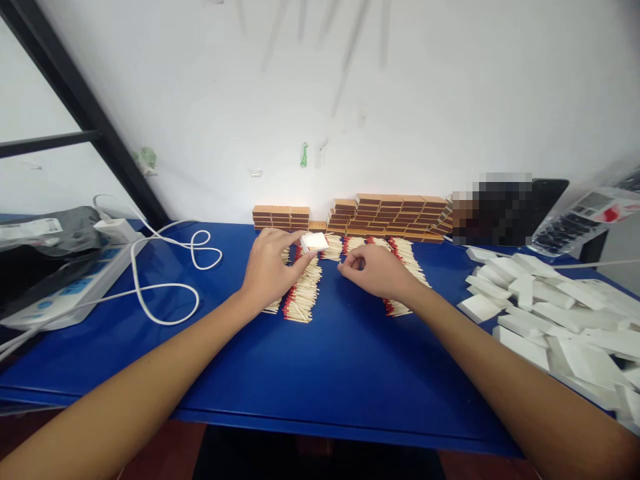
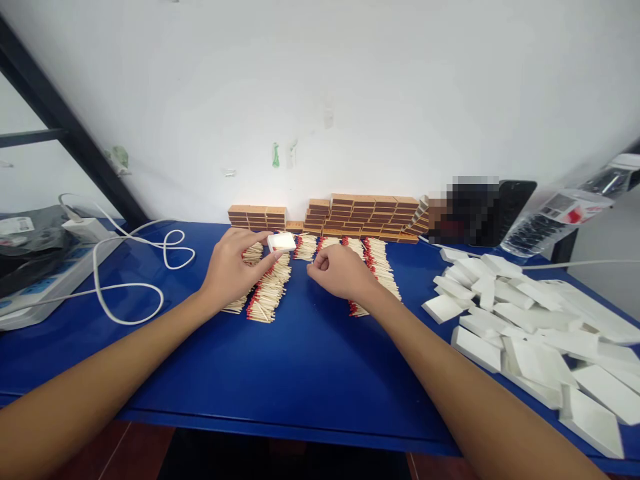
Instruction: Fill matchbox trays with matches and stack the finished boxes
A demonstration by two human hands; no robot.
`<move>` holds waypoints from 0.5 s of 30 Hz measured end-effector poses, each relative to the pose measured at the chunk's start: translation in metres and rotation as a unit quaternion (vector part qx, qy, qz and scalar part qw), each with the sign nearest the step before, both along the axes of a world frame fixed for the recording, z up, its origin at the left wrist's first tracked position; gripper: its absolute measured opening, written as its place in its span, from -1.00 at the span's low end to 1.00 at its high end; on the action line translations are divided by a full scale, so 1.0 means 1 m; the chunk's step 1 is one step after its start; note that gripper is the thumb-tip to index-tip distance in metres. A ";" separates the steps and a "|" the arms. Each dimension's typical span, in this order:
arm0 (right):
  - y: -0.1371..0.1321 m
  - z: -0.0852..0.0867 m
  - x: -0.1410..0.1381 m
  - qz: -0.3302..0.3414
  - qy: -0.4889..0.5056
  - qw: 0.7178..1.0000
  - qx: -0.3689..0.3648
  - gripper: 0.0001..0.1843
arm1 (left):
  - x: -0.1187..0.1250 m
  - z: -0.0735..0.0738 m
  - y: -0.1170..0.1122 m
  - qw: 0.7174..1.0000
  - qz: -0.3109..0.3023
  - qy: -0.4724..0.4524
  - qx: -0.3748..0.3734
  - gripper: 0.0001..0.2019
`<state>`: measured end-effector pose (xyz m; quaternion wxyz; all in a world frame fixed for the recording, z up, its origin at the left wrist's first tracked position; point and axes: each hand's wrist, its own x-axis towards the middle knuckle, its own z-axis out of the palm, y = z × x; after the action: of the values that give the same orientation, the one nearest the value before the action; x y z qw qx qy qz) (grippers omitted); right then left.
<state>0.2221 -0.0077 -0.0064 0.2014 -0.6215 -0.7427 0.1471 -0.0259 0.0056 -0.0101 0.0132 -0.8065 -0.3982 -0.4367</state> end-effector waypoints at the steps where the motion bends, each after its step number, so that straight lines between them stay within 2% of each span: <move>1: 0.003 -0.001 0.004 0.031 0.003 0.999 0.030 -0.86 | 0.000 0.000 0.000 1.000 0.001 0.000 -0.001 -0.76; 2: 0.006 -0.003 0.008 0.064 -0.001 0.996 0.065 -0.91 | 0.000 0.000 0.000 1.000 0.001 0.000 -0.003 -0.76; 4: 0.012 -0.006 0.015 0.123 -0.017 0.986 0.113 -0.80 | 0.000 0.000 0.000 1.000 0.001 0.001 -0.005 -0.77; 6: 0.015 -0.009 0.020 0.160 -0.030 0.980 0.112 -0.75 | 0.000 0.001 0.000 1.000 -0.001 0.000 -0.004 -0.77; 11: 0.016 -0.009 0.023 0.174 -0.052 0.980 0.082 -0.91 | 0.001 0.001 -0.001 1.000 0.002 0.003 -0.005 -0.76; 15: 0.015 -0.008 0.020 0.175 -0.049 0.981 0.070 -0.88 | 0.002 -0.001 -0.001 1.000 0.000 0.004 -0.004 -0.74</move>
<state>0.2421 0.0075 -0.0148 0.1789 -0.4728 -0.8574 0.0966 -0.0243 0.0050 -0.0108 0.0115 -0.8083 -0.4000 -0.4320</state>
